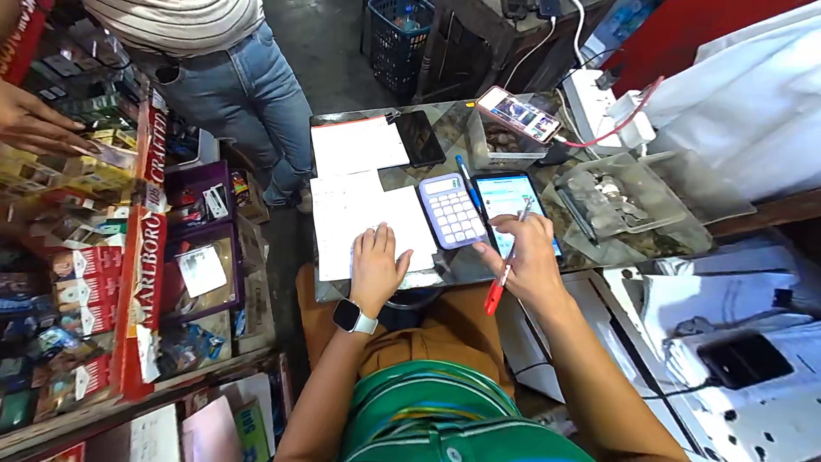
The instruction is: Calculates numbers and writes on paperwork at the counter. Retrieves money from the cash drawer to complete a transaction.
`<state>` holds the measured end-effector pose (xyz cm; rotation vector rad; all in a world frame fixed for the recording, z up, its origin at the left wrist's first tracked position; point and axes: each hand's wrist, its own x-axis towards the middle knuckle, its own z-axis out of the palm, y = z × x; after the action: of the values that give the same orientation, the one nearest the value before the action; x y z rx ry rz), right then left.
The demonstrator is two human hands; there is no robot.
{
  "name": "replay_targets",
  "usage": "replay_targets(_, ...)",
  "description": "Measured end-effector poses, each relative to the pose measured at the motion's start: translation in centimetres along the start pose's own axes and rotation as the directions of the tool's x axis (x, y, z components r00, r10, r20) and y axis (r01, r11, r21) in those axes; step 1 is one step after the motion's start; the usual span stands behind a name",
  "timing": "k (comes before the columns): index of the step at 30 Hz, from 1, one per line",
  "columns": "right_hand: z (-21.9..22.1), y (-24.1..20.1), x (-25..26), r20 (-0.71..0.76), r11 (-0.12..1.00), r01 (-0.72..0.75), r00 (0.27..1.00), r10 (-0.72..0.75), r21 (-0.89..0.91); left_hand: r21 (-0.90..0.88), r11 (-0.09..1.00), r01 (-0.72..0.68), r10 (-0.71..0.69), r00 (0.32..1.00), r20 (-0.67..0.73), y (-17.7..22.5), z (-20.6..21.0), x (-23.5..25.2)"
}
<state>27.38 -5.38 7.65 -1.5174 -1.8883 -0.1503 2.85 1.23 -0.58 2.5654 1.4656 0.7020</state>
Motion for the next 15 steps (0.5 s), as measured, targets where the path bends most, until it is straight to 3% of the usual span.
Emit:
replay_targets(2,0.4,0.3,-0.1,0.015,0.999,-0.019,1.0,0.019,0.028,0.01,1.0,0.004,-0.004,1.0,0.011,0.0,0.0,-0.1)
replay_targets(6,3.0,1.3,-1.3,0.184,0.99,-0.137,0.974,0.132,0.019,0.015,1.0,-0.002,0.002,1.0,0.005,0.0,-0.1,-0.1)
replay_targets(15,4.0,1.0,0.4,0.176,0.984,-0.174,0.968,0.177,-0.031,0.014,1.0,0.006,-0.006,1.0,0.022,0.1,-0.1,0.0)
